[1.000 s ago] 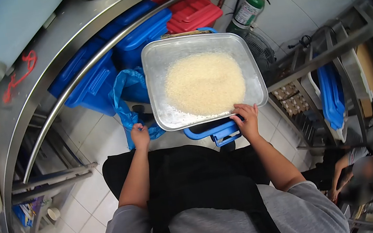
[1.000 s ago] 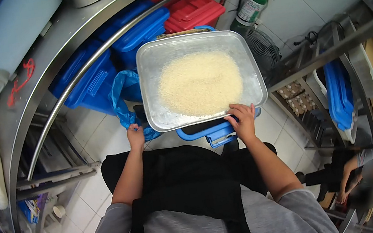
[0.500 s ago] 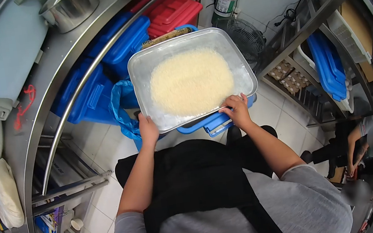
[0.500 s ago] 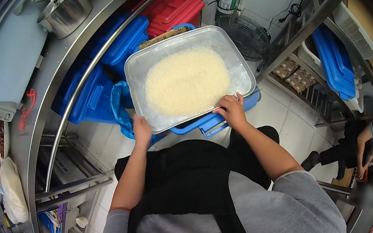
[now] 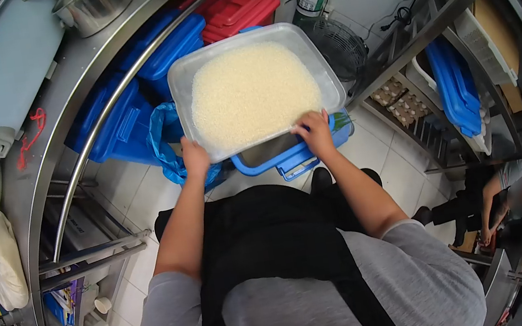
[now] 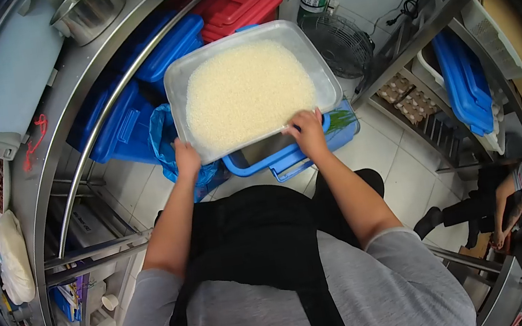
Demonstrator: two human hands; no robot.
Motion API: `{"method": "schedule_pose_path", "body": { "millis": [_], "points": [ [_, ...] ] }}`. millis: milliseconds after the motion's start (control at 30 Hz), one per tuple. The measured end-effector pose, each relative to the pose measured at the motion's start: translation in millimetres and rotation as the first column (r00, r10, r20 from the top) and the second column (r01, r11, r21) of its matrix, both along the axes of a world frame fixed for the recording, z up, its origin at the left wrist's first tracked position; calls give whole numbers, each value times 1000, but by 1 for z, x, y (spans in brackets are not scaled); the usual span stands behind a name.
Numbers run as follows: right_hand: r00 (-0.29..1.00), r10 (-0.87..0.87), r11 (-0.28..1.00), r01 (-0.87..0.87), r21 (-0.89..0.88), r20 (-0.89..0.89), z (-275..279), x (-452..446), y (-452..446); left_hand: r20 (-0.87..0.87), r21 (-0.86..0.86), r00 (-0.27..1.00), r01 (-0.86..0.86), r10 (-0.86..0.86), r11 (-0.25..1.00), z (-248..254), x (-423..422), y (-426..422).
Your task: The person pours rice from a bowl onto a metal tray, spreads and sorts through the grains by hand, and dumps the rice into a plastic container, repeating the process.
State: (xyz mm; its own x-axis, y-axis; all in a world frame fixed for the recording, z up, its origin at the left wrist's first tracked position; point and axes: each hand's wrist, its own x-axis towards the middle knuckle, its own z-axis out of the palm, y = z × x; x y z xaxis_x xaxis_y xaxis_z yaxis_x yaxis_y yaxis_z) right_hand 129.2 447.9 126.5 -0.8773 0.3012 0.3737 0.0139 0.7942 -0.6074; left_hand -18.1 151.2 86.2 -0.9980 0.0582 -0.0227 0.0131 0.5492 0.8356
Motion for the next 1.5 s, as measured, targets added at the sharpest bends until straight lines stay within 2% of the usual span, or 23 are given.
{"method": "schedule_pose_path", "body": {
  "millis": [67, 100, 267, 367, 400, 467, 533, 600, 633, 700, 733, 767, 900, 1000, 1033, 1100, 1167, 1233, 1333, 1367, 1433, 1467, 1500],
  "points": [
    [1000, -12, 1000, 12, -11, 23, -16, 25, -2, -46, 30, 998, 37, -36, 999, -14, 25, -14],
    [999, -13, 1000, 14, -26, 34, -15, 40, -7, -186, -23, 983, -2, -2, 1000, -25, 41, -17],
    [1000, -8, 998, 9, -56, 10, -4, 0, -5, 66, 17, 998, 7, -8, 1000, -6, -5, -2],
    [998, -19, 1000, 19, -10, 62, -12, 20, -1, 15, -72, 1000, -21, 22, 997, -11, 26, -6],
    [998, -29, 999, 31, -35, 47, -16, 37, -7, -74, 7, 997, -12, 13, 1000, -12, 43, -9],
    [997, -27, 999, 30, -46, 72, -14, 36, -7, -103, -30, 995, -22, 19, 999, -7, 41, -7],
    [995, -11, 999, 16, -42, 103, -9, 19, -4, -83, -67, 997, -3, -2, 998, -3, 24, -3],
    [997, -9, 998, 14, -57, 73, 4, -4, -2, 70, -30, 997, -25, 27, 999, 8, -4, 8],
    [998, -6, 999, 9, -50, 64, -1, 1, 2, 61, -23, 998, -29, 30, 999, 5, 2, 8],
    [998, -17, 1000, 18, -13, 66, -22, 32, 3, 19, 13, 999, -47, 47, 999, -7, 39, -2],
    [995, -6, 1000, 9, -27, 99, -19, 49, -3, -151, 29, 988, -14, 18, 999, -14, 55, -7],
    [989, 2, 998, 6, -56, 151, -14, 55, -7, -158, 31, 987, -17, 22, 999, -12, 46, -6],
    [996, -30, 998, 34, -49, 87, -1, 18, -9, -94, 47, 995, -34, 38, 998, -9, 14, 2],
    [999, -16, 999, 18, -44, 47, -7, 26, -8, -9, -24, 1000, -30, 29, 999, -13, 28, -3],
    [999, -16, 998, 17, -53, 29, -17, 43, -11, -115, 48, 993, -14, 19, 999, -10, 47, -8],
    [997, -6, 996, 13, -91, 77, -16, 53, -15, -32, -34, 999, -39, 38, 999, 0, 54, -9],
    [997, -37, 997, 41, -68, 70, -13, 33, -14, -40, -33, 999, -25, 24, 999, -5, 23, -4],
    [998, -61, 998, 60, -36, -24, -8, 17, -14, -70, -20, 997, -16, 15, 1000, -2, 10, 1],
    [995, -34, 998, 39, -49, 90, -3, 34, -8, -16, -58, 999, 30, -31, 998, 1, 38, -6],
    [996, -30, 999, 33, -41, 89, -13, 52, -10, -70, -7, 998, 0, 0, 1000, -26, 52, -13],
    [985, 12, 995, 5, -99, 172, -12, 63, -10, -103, 43, 994, -23, 27, 999, -18, 66, -11],
    [996, -29, 998, 34, -47, 90, -26, 52, -5, -56, -84, 997, -59, 54, 995, -13, 57, -7],
    [997, -36, 996, 41, -74, 74, -26, 37, -2, -47, -89, 998, -50, 46, 995, -9, 43, -4]
  ]
}}
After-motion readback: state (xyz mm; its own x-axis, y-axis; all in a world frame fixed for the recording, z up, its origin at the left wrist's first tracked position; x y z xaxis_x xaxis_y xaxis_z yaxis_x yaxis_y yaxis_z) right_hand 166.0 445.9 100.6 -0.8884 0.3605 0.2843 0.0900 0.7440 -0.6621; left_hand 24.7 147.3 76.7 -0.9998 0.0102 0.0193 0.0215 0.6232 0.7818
